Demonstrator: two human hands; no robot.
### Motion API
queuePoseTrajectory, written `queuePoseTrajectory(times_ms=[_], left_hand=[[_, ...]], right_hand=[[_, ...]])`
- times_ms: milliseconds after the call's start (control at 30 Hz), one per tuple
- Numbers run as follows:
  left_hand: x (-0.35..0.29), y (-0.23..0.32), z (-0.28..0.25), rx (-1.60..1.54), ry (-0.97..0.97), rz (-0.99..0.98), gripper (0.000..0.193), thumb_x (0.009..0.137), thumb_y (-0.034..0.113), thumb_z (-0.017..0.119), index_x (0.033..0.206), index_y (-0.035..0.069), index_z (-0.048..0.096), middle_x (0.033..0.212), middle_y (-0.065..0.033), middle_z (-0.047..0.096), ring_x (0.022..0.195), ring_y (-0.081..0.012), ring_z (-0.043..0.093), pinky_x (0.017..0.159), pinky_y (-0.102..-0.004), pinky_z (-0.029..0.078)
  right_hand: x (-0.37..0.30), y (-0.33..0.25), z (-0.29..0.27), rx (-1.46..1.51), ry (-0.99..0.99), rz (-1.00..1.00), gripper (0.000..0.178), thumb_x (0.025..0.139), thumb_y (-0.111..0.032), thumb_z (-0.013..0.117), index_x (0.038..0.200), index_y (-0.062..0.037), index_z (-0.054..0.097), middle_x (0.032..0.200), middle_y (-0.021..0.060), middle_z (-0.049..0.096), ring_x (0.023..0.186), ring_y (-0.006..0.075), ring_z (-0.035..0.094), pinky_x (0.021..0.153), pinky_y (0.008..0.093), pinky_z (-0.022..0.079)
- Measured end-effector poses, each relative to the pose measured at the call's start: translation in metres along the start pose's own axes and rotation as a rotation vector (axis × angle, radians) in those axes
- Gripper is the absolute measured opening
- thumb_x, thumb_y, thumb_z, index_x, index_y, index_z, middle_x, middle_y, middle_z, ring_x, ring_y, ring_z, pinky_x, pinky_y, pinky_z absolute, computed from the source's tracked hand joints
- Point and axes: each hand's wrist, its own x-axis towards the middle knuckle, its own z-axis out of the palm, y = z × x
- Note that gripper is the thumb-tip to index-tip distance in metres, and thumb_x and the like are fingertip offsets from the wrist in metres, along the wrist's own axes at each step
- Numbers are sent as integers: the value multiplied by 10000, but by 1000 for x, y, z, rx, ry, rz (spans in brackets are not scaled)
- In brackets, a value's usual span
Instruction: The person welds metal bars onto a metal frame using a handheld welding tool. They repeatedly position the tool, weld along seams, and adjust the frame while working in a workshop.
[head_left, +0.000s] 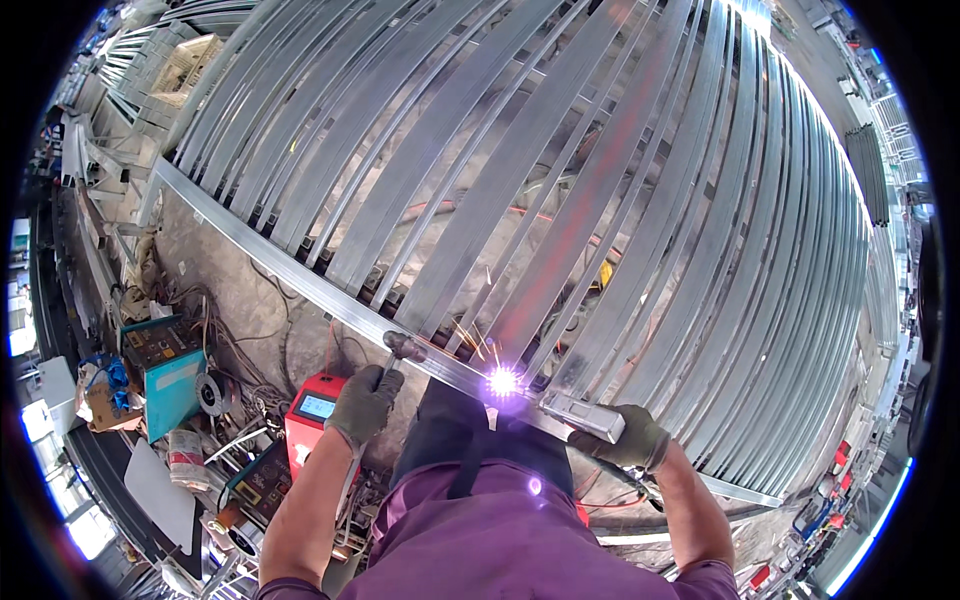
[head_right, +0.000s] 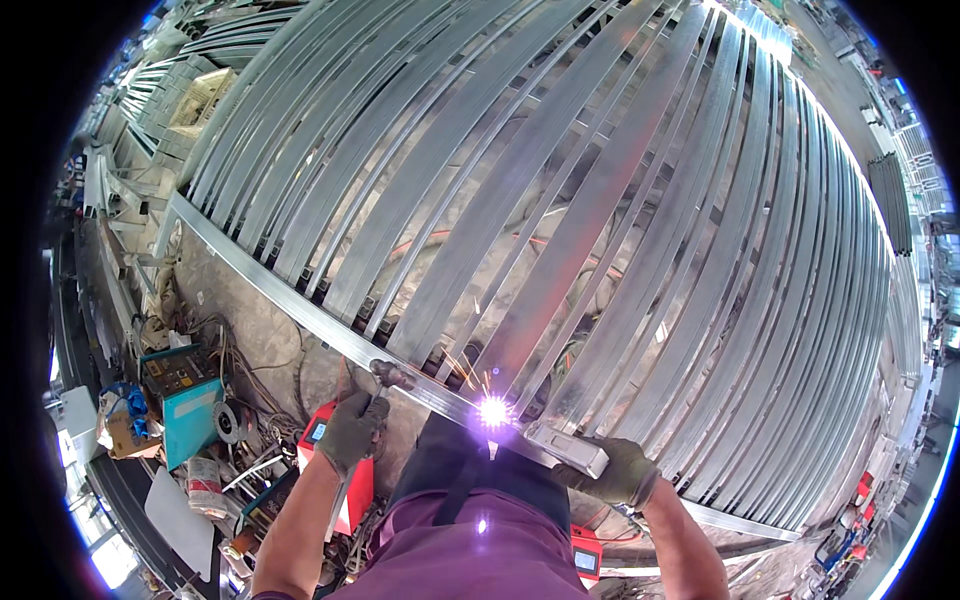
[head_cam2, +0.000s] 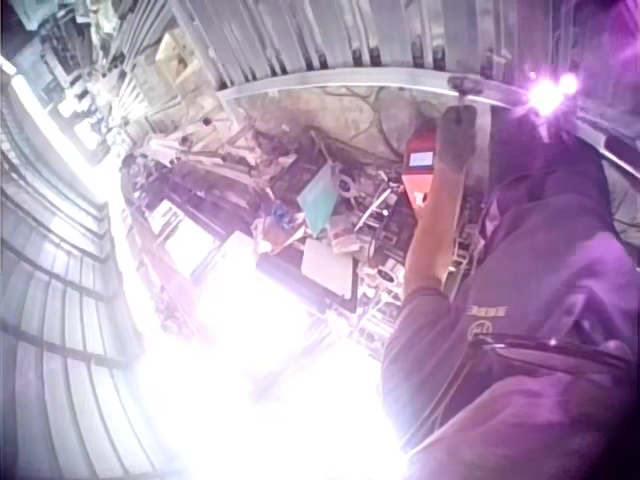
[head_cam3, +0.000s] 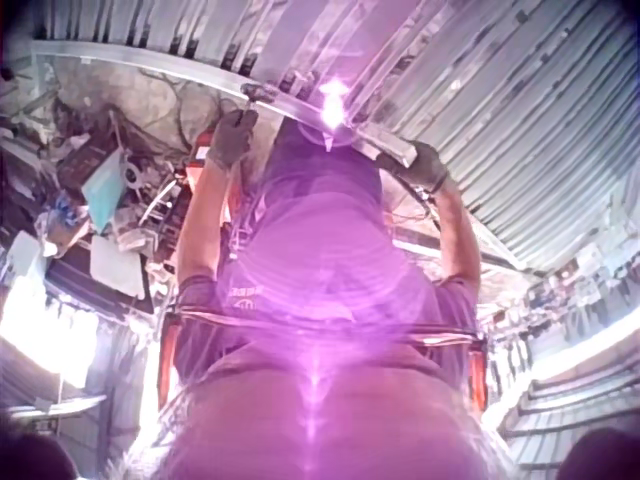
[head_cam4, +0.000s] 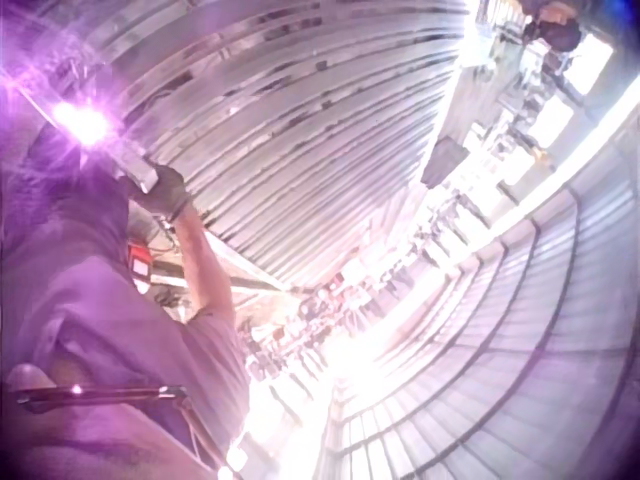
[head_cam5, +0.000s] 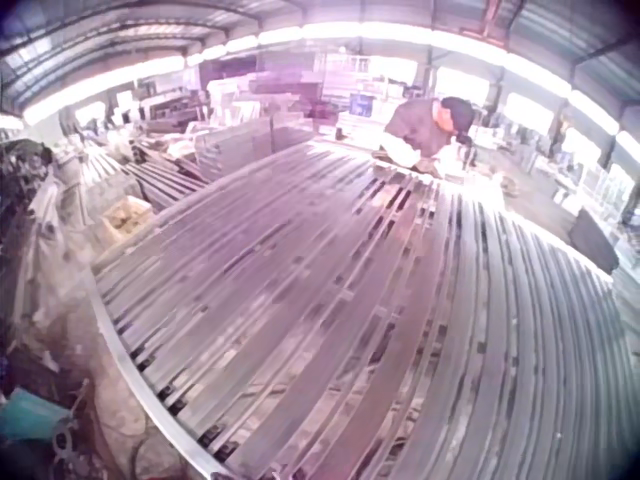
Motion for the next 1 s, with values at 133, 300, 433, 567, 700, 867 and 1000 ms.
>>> queuePoseTrajectory(times_ms=[133, 300, 433, 567, 700, 867, 1000], left_hand=[[6, 4, 4, -36, -18, -20, 389, 1134, 428, 693, 989, 68, 668, 722, 8, 593, 588, -103, 538, 527, -336, 444], [17, 7, 11, -25, -30, 13, 365, 1128, 406, 710, 1010, 61, 688, 719, 11, 600, 599, -96, 530, 528, -333, 449], [-2, 6, 16, -25, 33, 26, 376, 1120, 400, 723, 980, 54, 684, 712, 13, 594, 606, -93, 523, 524, -336, 443], [-23, -35, 21, -99, 116, 90, 388, 1112, 396, 735, 926, 64, 657, 702, 13, 590, 575, -97, 524, 507, -337, 437], [-57, -60, 34, -209, 200, -41, 379, 1113, 385, 734, 902, 85, 639, 690, 18, 584, 541, -106, 523, 487, -336, 430], [-100, -81, 71, -306, 245, -101, 343, 1118, 376, 726, 923, 105, 644, 682, 27, 572, 537, -96, 526, 464, -319, 421], [-117, -115, 103, -430, 262, -98, 299, 1122, 362, 720, 968, 111, 668, 693, 33, 572, 537, -86, 523, 457, -306, 416]], right_hand=[[-12, -4, 17, -36, 103, -86, 445, 922, -337, 944, 1281, -112, 808, 1099, 67, 862, 1015, 214, 841, 897, 355, 666], [-14, -16, 20, -55, 81, -31, 422, 953, -307, 926, 1293, -91, 800, 1055, 85, 856, 990, 178, 826, 870, 333, 650], [-9, 10, 19, 314, -21, 60, 458, 972, -316, 916, 1361, -112, 787, 1142, 91, 860, 1026, 158, 807, 904, 339, 644], [3, 44, 18, 307, -49, -52, 454, 994, -366, 885, 1355, -107, 790, 1166, 107, 853, 1068, 191, 806, 940, 353, 635], [10, -2, -9, -57, -146, 39, 526, 1022, -515, 769, 1401, -151, 773, 1175, 128, 843, 1149, 285, 801, 1035, 375, 605], [35, 43, 9, 33, -180, -128, 583, 1035, -526, 733, 1498, -174, 702, 1329, 108, 805, 1265, 265, 754, 1114, 333, 566], [46, 99, 42, 50, -79, -207, 615, 1043, -565, 725, 1482, -136, 703, 1335, 95, 804, 1258, 264, 753, 1100, 344, 576]])
